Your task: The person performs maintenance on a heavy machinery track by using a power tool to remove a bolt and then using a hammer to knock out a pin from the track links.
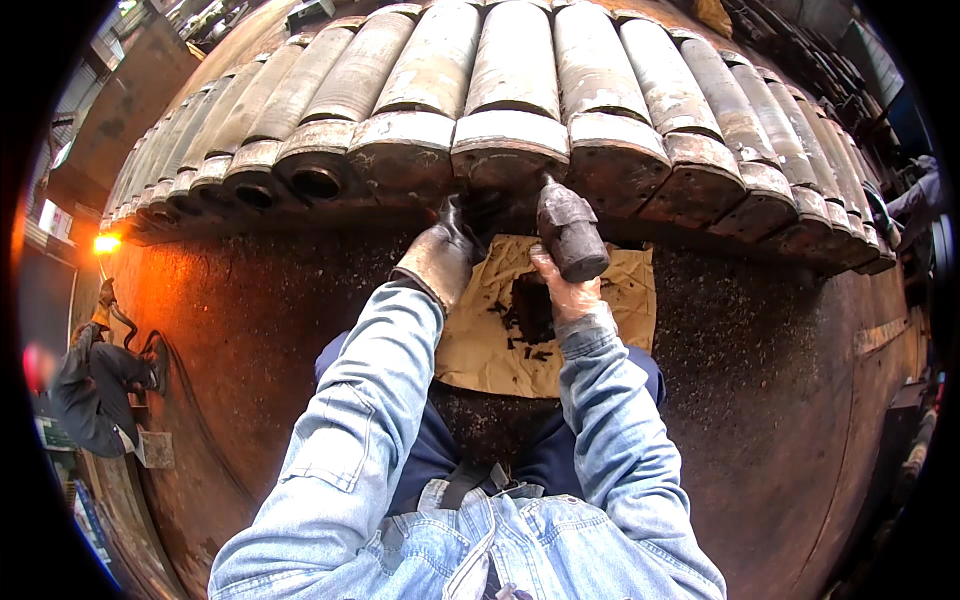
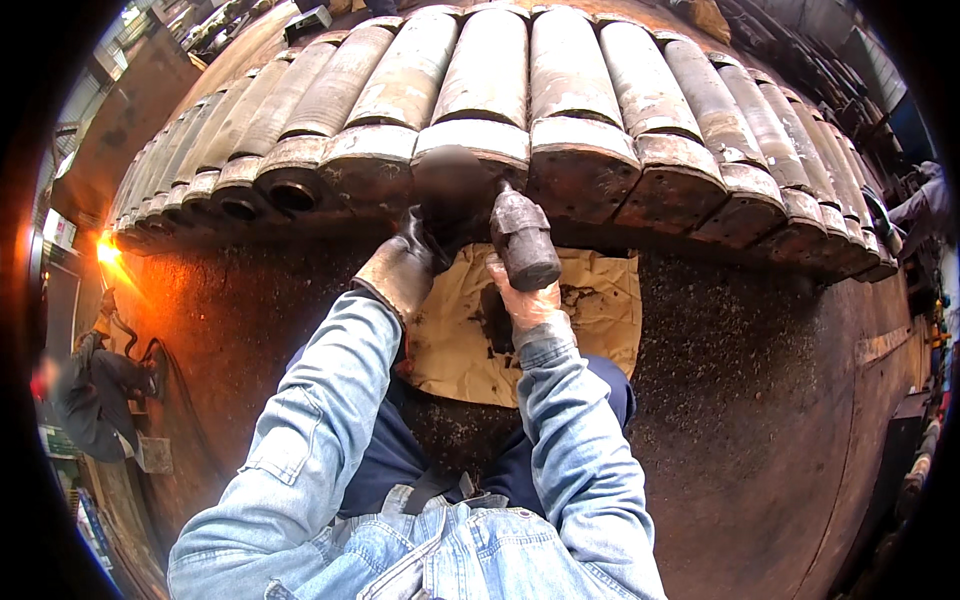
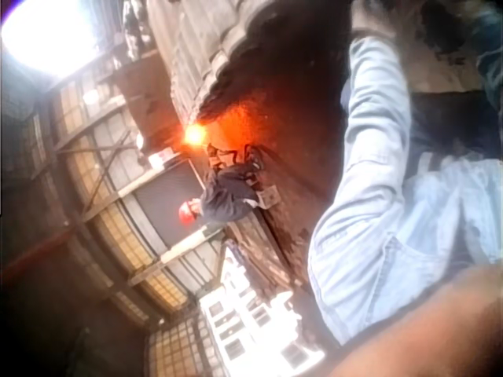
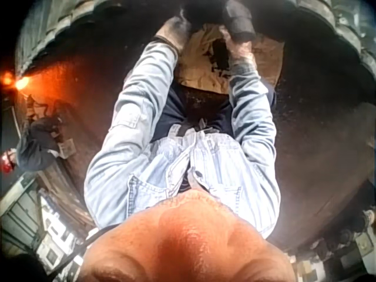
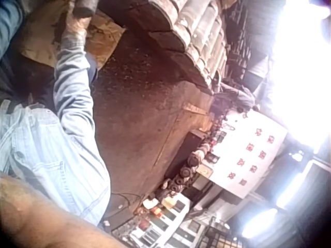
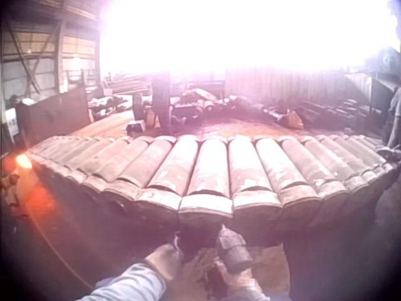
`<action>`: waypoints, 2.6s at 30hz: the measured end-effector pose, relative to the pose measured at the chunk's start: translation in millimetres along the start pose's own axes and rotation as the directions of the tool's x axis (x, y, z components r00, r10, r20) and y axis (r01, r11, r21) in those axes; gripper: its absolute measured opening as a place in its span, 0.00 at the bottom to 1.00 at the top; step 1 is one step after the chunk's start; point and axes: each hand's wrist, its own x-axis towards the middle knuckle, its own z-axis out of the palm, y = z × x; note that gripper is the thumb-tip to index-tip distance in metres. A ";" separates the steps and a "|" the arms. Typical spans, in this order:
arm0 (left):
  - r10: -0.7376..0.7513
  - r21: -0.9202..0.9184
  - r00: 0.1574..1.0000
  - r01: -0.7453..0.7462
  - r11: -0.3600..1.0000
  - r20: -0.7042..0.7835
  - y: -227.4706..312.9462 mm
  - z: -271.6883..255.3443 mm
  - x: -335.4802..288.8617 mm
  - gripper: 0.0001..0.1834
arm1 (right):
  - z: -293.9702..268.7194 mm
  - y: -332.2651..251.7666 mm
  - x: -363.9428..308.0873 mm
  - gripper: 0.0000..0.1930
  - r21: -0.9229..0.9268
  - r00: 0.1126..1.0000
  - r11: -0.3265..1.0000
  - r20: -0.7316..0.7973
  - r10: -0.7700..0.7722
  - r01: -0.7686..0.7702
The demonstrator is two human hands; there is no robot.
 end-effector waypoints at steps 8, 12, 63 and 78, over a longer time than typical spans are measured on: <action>-0.069 0.223 0.998 0.068 0.973 0.000 -29.9 -28.4 -36.8 0.19 | -3.1 2.0 4.0 0.27 -0.070 1.000 0.998 0.023 0.006 -0.004; -0.038 0.268 0.999 0.031 0.963 0.021 -9.6 -13.8 -28.2 0.19 | -3.5 1.1 5.2 0.29 0.022 0.998 1.000 0.070 0.000 -0.001; -0.016 -0.693 0.950 -0.215 0.688 -0.311 41.1 25.3 -11.7 0.21 | -41.4 -48.4 -20.6 0.14 -0.017 0.989 0.989 0.028 0.147 -0.147; 0.009 -0.811 0.962 -0.235 0.535 -0.272 38.9 45.8 -34.7 0.21 | -70.9 -85.9 -14.3 0.39 0.153 0.975 0.973 0.171 0.144 -0.171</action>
